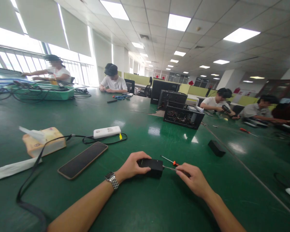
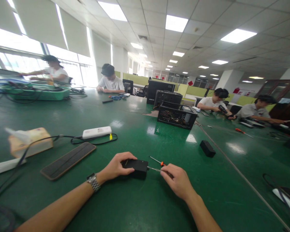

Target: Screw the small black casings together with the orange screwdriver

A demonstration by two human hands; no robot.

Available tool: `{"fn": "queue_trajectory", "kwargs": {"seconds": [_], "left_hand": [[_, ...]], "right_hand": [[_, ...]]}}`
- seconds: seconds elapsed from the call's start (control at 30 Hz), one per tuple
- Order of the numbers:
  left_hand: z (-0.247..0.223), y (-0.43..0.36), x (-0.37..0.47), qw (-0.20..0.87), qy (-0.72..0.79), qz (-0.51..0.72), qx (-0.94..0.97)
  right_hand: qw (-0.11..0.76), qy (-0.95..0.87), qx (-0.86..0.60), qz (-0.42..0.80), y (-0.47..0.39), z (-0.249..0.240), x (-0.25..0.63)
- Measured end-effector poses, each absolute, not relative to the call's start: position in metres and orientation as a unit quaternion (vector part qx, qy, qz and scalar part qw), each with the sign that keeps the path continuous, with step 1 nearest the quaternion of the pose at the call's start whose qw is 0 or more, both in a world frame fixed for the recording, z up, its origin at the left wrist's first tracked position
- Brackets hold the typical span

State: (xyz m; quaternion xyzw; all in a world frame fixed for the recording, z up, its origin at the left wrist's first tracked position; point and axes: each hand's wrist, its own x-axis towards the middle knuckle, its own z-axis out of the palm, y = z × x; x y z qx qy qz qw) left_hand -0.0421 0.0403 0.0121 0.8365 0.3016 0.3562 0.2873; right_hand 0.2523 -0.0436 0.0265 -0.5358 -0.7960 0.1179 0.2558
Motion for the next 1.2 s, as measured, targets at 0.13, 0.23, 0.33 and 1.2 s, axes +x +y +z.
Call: {"fn": "queue_trajectory", "kwargs": {"seconds": [0.13,0.23,0.33,1.2], "left_hand": [[0.013,0.04,-0.042,0.283,0.294,0.338,0.848],[0.014,0.038,-0.042,0.281,0.286,0.326,0.856],[0.013,0.037,-0.04,0.279,0.295,0.323,0.855],[0.009,0.033,-0.025,0.298,0.289,0.312,0.855]], "right_hand": [[0.223,-0.801,-0.545,0.11,-0.044,0.027,0.254],[0.197,-0.812,-0.54,0.103,-0.045,0.03,0.254],[0.195,-0.813,-0.541,0.091,-0.047,0.033,0.251],[0.203,-0.779,-0.53,0.266,-0.051,0.041,0.251]]}}
